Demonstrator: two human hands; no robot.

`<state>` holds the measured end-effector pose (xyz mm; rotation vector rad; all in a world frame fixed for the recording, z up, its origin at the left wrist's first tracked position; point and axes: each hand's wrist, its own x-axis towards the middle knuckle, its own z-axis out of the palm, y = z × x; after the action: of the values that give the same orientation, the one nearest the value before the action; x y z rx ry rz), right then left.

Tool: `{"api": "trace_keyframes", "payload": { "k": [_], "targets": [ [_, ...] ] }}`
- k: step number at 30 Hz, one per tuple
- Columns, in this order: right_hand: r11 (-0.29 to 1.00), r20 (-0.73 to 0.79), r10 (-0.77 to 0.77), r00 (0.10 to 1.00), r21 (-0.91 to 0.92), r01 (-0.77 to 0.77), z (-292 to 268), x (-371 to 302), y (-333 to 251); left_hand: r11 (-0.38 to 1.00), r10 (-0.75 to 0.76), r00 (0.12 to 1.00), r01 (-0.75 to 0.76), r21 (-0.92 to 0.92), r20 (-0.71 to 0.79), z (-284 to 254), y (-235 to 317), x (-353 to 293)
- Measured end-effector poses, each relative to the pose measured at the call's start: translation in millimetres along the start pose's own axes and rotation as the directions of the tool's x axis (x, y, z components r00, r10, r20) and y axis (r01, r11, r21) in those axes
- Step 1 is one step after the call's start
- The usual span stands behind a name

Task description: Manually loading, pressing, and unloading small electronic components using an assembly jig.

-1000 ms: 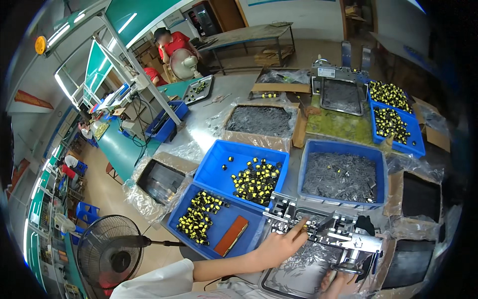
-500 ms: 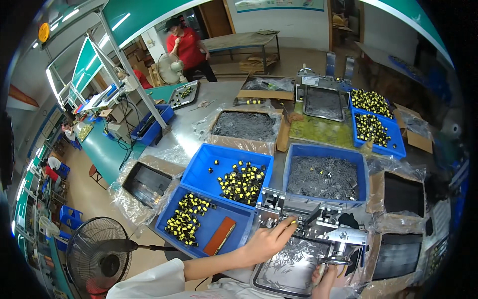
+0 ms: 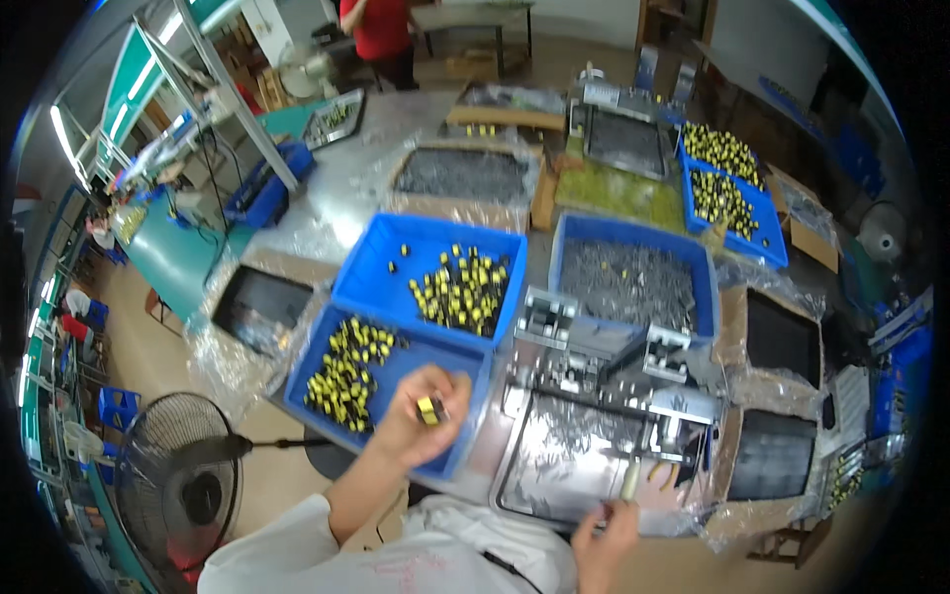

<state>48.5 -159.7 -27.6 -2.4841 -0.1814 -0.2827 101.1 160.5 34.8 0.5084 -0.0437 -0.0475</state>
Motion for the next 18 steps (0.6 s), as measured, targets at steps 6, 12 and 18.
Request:
{"api": "trace_keyframes", "payload": {
  "k": [6,12,18],
  "targets": [
    [0.970,0.324,-0.153,0.934,-0.130,0.204,60.1,40.4,-27.9,0.983,0.183,0.970,-0.179,-0.036,0.161,-3.2,20.5,-0.5],
    [0.936,0.370,-0.186,0.910,-0.215,0.278,92.3,63.3,-12.4,0.969,0.230,0.947,-0.201,-0.146,0.222,-14.9,24.6,-15.7],
    [0.937,0.363,-0.165,0.917,-0.231,0.261,88.9,79.1,-12.9,0.963,0.262,0.953,-0.246,-0.111,0.151,-27.6,21.4,-27.2]
  ]
}}
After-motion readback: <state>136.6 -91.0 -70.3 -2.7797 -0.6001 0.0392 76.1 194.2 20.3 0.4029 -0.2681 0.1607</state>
